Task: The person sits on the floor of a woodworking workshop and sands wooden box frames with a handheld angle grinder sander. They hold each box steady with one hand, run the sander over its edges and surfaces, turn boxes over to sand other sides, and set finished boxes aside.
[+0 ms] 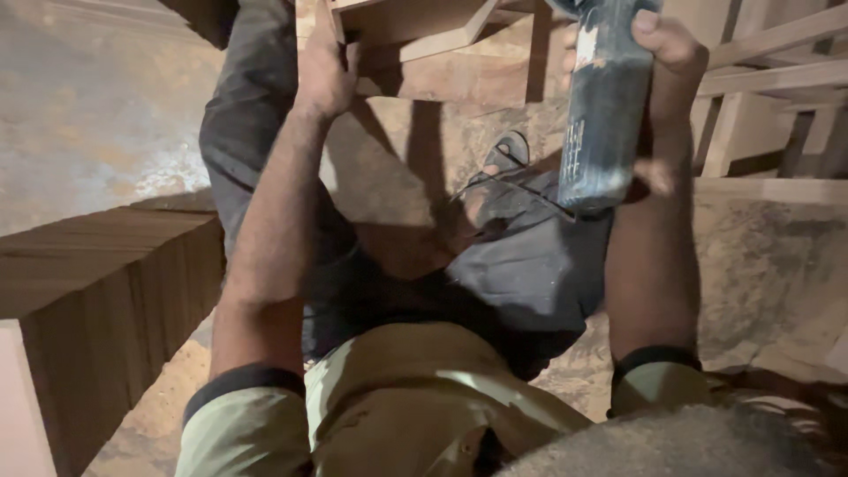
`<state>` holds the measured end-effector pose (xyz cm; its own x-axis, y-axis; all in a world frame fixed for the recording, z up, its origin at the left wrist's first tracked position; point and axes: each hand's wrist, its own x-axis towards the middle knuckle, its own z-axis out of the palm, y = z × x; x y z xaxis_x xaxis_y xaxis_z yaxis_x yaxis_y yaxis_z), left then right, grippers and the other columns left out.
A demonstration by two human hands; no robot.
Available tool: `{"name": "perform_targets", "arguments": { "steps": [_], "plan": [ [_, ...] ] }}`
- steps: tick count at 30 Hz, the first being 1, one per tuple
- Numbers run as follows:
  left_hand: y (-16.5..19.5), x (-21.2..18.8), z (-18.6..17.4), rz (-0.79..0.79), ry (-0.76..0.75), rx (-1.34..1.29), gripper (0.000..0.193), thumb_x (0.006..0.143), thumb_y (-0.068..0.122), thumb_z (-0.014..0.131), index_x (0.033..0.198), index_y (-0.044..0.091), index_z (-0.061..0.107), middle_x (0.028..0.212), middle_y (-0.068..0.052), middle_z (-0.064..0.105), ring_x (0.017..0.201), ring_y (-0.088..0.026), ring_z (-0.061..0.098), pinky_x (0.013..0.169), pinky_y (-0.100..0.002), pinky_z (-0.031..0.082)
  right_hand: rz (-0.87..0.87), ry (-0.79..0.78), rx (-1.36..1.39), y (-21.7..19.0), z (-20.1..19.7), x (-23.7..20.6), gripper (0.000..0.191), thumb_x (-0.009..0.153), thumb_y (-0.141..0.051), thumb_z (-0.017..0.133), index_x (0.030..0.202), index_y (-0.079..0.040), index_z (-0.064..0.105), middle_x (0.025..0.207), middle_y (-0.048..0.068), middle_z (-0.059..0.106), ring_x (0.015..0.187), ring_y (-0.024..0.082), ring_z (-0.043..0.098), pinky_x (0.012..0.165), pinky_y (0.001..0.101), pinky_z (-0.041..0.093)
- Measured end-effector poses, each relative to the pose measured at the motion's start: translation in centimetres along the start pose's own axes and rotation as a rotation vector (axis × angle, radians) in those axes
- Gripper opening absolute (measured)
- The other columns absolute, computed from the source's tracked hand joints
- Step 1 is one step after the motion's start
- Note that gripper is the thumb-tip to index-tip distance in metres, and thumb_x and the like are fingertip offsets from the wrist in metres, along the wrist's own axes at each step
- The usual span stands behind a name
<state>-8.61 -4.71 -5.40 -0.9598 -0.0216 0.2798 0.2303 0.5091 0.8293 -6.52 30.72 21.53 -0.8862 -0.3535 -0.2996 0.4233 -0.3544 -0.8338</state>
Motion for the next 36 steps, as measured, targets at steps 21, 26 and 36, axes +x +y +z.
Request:
{"name": "perform_targets", "arguments": {
  "steps": [21,26,36],
  "plan": [
    [0.1,1.0,0.4,0.063,0.048,-0.125,0.044,0.098,0.000,0.068,0.138,0.008,0.052,0.129,-0.023,0.066,0.124,-0.044,0.062,0.104,-0.045,0.053,0.214,-0.457,-0.177,7.2,8.5,6.4,0.054,0.101,-0.020,0.054,0.146,0.009,0.048,0.124,0.025,0.064,0.105,0.029,0.068,0.094,0.0413,0.061],
    [-0.1,0.9,0.4,0.043,0.063,-0.135,0.063,0.095,0.001,0.070,0.150,0.002,0.037,0.129,-0.028,0.062,0.121,-0.049,0.056,0.101,-0.048,0.050,0.216,-0.498,-0.192,5.3,7.5,6.1,0.053,0.103,-0.021,0.053,0.146,0.008,0.043,0.121,0.024,0.062,0.100,0.030,0.069,0.093,0.0412,0.062],
    [-0.2,1.1,0.1,0.080,0.081,-0.127,0.065,0.096,0.004,0.067,0.151,0.001,0.033,0.131,-0.030,0.059,0.120,-0.050,0.057,0.102,-0.049,0.050,-0.055,-0.087,0.095,0.8,1.1,0.3,0.052,0.105,-0.019,0.056,0.149,0.006,0.043,0.109,0.020,0.060,0.093,0.026,0.068,0.083,0.0307,0.064]
  ]
}}
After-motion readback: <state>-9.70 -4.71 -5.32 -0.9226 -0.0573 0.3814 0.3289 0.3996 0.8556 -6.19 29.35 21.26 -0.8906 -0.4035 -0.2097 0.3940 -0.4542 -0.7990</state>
